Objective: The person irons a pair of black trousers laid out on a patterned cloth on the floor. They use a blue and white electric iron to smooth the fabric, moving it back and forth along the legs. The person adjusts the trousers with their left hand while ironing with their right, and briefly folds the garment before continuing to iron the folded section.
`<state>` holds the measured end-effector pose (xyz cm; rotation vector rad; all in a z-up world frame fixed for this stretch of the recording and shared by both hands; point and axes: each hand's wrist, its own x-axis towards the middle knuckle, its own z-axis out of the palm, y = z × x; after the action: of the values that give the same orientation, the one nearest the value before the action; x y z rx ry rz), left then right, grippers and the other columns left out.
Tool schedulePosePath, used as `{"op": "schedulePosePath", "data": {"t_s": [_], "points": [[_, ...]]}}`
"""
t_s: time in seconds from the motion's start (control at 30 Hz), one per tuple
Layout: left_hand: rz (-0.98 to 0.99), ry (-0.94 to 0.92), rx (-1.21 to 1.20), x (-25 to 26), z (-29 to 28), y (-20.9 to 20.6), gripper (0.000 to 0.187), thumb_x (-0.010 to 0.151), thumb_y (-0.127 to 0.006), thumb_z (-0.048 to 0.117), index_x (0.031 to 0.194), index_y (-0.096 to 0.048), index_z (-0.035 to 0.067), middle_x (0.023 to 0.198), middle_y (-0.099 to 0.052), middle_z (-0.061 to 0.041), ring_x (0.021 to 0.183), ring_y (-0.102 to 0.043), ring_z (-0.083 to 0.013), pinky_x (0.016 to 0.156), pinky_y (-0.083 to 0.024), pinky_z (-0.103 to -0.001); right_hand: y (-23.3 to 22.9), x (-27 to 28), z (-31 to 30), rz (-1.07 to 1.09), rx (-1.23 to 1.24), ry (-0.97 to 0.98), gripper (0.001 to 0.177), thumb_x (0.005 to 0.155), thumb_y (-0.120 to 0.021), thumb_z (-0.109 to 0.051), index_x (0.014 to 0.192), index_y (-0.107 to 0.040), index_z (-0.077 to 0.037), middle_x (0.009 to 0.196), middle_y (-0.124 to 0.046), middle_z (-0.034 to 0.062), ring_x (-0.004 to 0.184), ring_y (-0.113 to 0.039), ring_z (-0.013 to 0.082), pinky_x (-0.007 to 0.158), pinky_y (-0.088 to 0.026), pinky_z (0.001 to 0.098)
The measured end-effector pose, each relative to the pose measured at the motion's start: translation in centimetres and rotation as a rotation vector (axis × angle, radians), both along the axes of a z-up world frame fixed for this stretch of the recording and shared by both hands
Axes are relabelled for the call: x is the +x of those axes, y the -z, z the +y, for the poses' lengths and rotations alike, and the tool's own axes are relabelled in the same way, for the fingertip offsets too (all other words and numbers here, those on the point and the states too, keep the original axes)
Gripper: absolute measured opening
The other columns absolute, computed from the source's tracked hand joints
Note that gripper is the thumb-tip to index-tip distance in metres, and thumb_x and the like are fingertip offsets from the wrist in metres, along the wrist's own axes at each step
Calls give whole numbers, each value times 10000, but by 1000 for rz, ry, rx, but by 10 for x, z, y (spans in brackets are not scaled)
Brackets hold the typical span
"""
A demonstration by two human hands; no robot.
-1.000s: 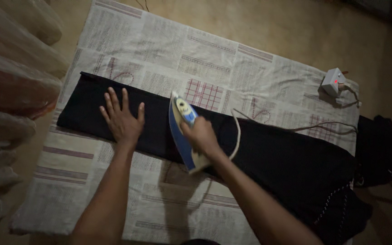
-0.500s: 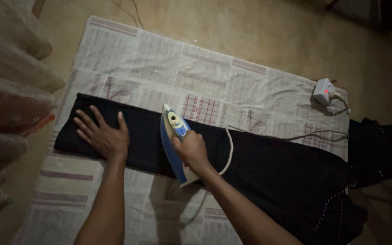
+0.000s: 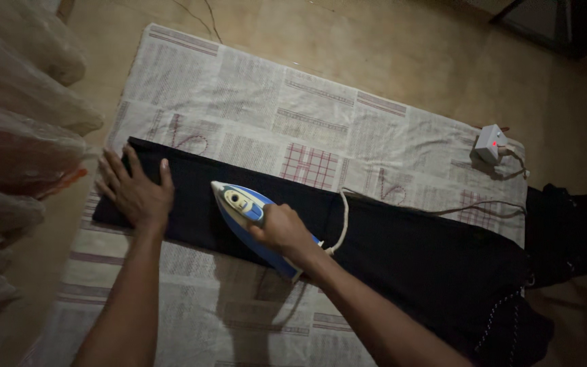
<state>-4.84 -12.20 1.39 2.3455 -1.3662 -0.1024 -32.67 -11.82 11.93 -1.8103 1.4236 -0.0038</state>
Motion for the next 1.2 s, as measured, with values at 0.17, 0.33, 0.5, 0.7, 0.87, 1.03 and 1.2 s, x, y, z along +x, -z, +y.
{"op": "schedulePosePath", "data": {"t_s": [0.17, 0.33, 0.5, 0.7, 0.87, 1.03, 1.2], "points": [[-23, 53, -51, 19, 3, 6, 738, 1103, -449, 538, 1608, -414, 1, 1696, -274, -281, 1584, -197, -433, 1256, -133, -612, -12, 19, -5, 64, 79, 45, 394, 857, -677, -288, 977, -710, 86, 801, -735, 275, 713, -773, 368, 683, -637, 441], [-56, 4, -52, 36, 20, 14, 613, 1114, -489, 443, 1560, -496, 22, 1606, -407, -290, 1476, -355, -467, 1184, -262, -614, -3, 50, -21, -24, -86, 12, 380, 830, -714, -270, 929, -740, 96, 811, -726, 300, 756, -749, 411, 738, -611, 468], [-86, -114, -158, 47, 51, 28, 530, 1152, -546, 405, 1483, -568, -8, 1391, -588, -286, 1280, -550, -473, 1089, -418, -577, 4, 82, -38, -32, -59, -16, 390, 860, -706, -290, 904, -725, 98, 812, -730, 288, 751, -763, 394, 746, -629, 464], [-33, -263, -39, 67, 53, 33, 452, 1099, -621, 466, 1257, -679, 47, 1136, -705, -226, 1043, -664, -454, 893, -512, -561, 9, 94, -47, -53, -24, -255, 342, 839, -699, -276, 906, -765, 52, 807, -739, 271, 716, -777, 381, 760, -624, 457], [42, -95, -219, 80, 66, 15, 478, 1033, -661, 434, 1310, -684, 45, 1166, -711, -238, 1038, -673, -457, 862, -535, -542, -4, 98, -43, 1, -72, -340, 384, 840, -729, -291, 890, -750, 90, 809, -719, 297, 751, -748, 406, 743, -609, 479], [-101, -108, -173, 74, 87, 10, 561, 1010, -663, 502, 1289, -673, 16, 1137, -703, -264, 1023, -679, -458, 862, -541, -534, -7, 113, -45, 2, -45, -200, 375, 861, -684, -286, 903, -746, 82, 791, -728, 284, 717, -771, 384, 734, -633, 456], [-56, -219, -43, 70, 83, 13, 586, 1004, -631, 548, 1197, -674, -3, 1048, -710, -258, 948, -685, -461, 827, -537, -551, -7, 141, -52, 7, -97, -66, 405, 848, -714, -297, 866, -730, 107, 789, -722, 284, 741, -748, 388, 738, -617, 471]]}}
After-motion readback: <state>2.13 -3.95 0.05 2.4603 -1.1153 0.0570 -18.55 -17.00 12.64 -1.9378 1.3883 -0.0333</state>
